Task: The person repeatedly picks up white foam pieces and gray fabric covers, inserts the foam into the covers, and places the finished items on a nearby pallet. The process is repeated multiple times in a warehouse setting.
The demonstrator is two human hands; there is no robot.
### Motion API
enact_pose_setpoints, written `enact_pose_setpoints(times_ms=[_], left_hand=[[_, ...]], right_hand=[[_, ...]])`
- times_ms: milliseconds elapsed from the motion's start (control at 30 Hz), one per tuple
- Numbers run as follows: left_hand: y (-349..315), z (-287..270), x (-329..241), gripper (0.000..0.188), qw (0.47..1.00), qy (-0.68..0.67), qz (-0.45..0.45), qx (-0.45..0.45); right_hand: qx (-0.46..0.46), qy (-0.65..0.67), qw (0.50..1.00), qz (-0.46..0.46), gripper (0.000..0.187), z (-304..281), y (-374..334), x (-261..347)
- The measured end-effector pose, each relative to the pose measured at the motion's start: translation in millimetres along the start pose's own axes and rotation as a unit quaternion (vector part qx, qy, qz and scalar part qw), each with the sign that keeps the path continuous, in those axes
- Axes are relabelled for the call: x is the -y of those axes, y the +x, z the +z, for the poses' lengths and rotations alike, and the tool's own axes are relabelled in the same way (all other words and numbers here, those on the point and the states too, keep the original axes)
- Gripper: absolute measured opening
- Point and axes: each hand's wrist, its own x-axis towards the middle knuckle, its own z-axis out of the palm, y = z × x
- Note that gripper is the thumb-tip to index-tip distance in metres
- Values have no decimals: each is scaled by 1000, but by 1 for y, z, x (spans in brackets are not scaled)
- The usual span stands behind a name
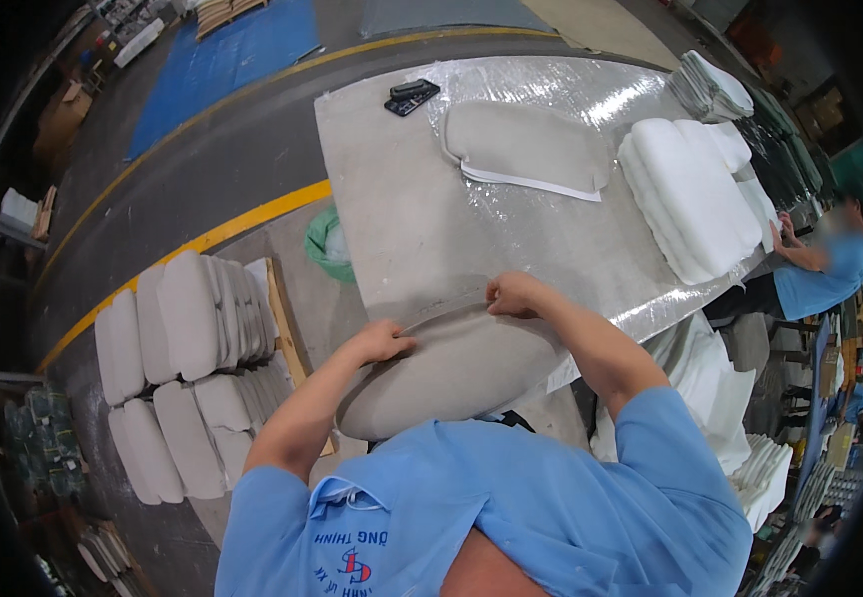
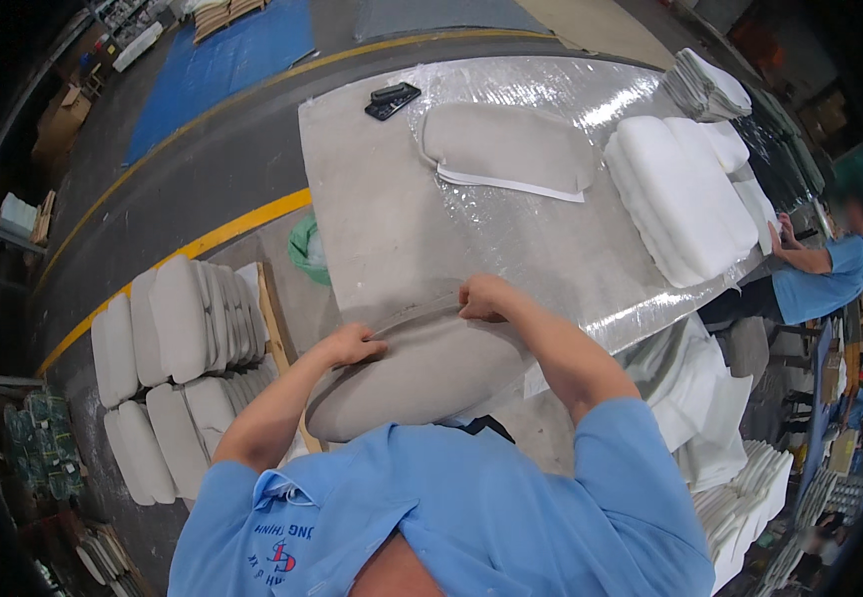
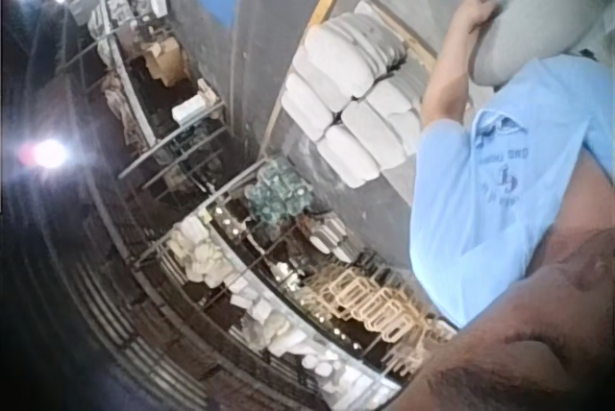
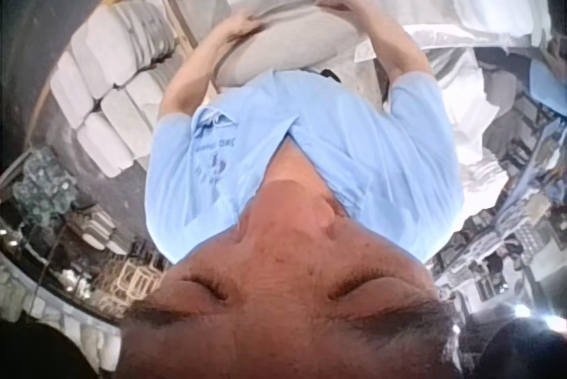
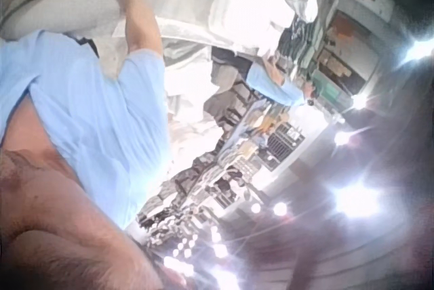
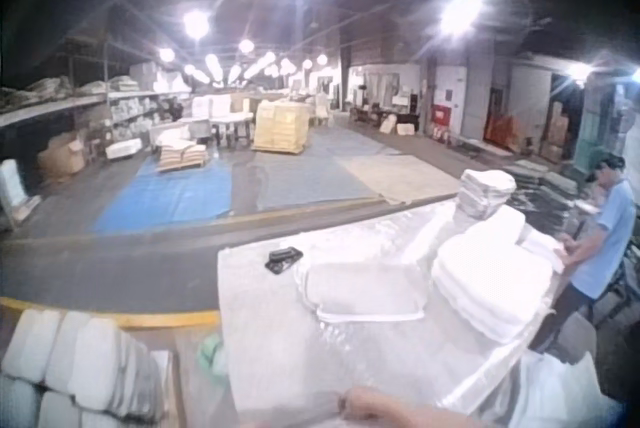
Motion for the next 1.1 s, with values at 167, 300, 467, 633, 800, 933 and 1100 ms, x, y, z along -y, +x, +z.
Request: enact_pose_setpoints(times_ms=[167,300,467,633,800,933,1100], left_hand=[[-14,37,21,41,981,-40,-31,-189],[-11,43,20,39,964,-21,-17,-265],[-6,52,24,39,955,-8,-33,-294],[1,56,27,34,946,44,-42,-319],[7,48,26,33,940,114,-44,-318],[1,35,24,28,954,46,-5,-295],[-69,9,34,34,943,-62,27,-326]], right_hand=[[-26,71,997,24,39,32,21,2],[-31,80,996,-3,32,38,21,6],[10,62,998,-23,30,38,17,15],[-80,88,993,-21,29,43,16,17],[-117,99,986,-67,28,52,29,10],[-69,84,992,-63,31,38,30,8],[-51,152,983,-85,39,-12,-26,-5]])
